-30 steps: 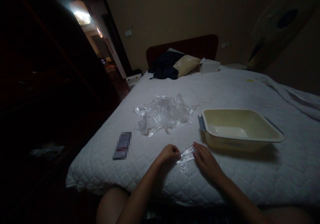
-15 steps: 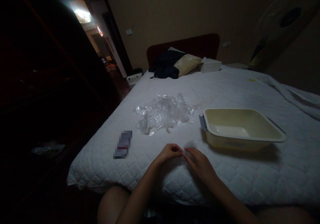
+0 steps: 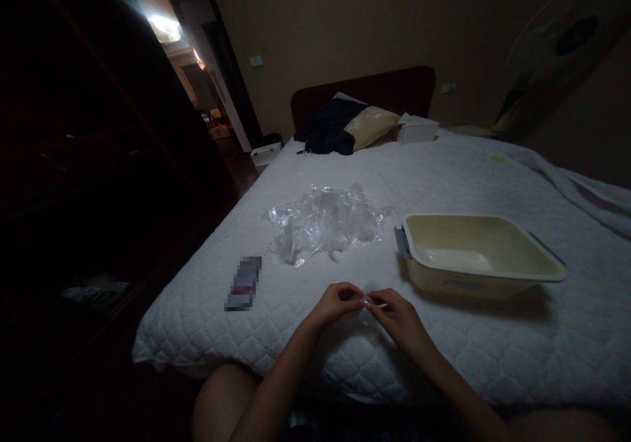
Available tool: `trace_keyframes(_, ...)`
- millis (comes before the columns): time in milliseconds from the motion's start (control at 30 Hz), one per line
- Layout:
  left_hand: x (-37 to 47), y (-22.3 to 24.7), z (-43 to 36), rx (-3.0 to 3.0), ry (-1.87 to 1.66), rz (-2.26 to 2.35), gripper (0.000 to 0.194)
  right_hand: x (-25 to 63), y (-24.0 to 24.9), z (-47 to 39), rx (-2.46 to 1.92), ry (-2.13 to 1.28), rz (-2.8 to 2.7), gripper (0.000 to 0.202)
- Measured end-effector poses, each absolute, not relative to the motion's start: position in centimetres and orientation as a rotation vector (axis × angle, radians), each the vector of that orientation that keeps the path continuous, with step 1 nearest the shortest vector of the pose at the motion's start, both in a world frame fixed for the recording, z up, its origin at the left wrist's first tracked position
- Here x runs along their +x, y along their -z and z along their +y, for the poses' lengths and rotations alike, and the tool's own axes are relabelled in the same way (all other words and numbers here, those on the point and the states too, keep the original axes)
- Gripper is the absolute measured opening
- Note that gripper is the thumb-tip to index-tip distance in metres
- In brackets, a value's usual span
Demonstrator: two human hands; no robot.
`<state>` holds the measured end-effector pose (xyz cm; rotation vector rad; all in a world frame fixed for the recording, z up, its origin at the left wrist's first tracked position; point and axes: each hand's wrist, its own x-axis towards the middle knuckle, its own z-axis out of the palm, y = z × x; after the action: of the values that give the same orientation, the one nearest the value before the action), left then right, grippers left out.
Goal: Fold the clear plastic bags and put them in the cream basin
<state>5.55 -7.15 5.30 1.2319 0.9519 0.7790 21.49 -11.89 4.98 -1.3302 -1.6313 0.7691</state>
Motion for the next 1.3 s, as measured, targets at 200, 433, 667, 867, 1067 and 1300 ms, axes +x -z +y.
trace_keyframes(200,5.6,-6.1,-7.5,1.233,-0.761,0.894,0.036,21.5,-5.6,-11.8,-1.360,-0.929,-1.590,0.028)
trace_keyframes(433,5.5,-6.1,-7.5,1.237,-0.710,0.822,0.033,21.8,-5.2,-11.5,-1.333,-1.046,-1.542,0.028)
trace_keyframes(667,5.3,-6.5,-7.5,1.246,-0.710,0.885,0.036,22.1,-5.0,-11.3,-1.348,-1.061,-1.571,0.023)
trace_keyframes(867,5.2,-6.6,-7.7,1.141,-0.721,0.935,0.046,22.5,-4.9,-11.3,-1.330,-1.075,-1.572,0.025)
trace_keyframes(1067,4.8,-6.3,-7.8,1.066,-0.790,0.913,0.044,23.3,-5.0,-11.1,-1.312,-1.130,-1.467,0.026)
trace_keyframes(1300,4.1,-5.0,-7.7,0.899,-0.911,0.933,0.043,23.7,-6.3,-11.1,-1.232,-1.431,-1.168,0.029)
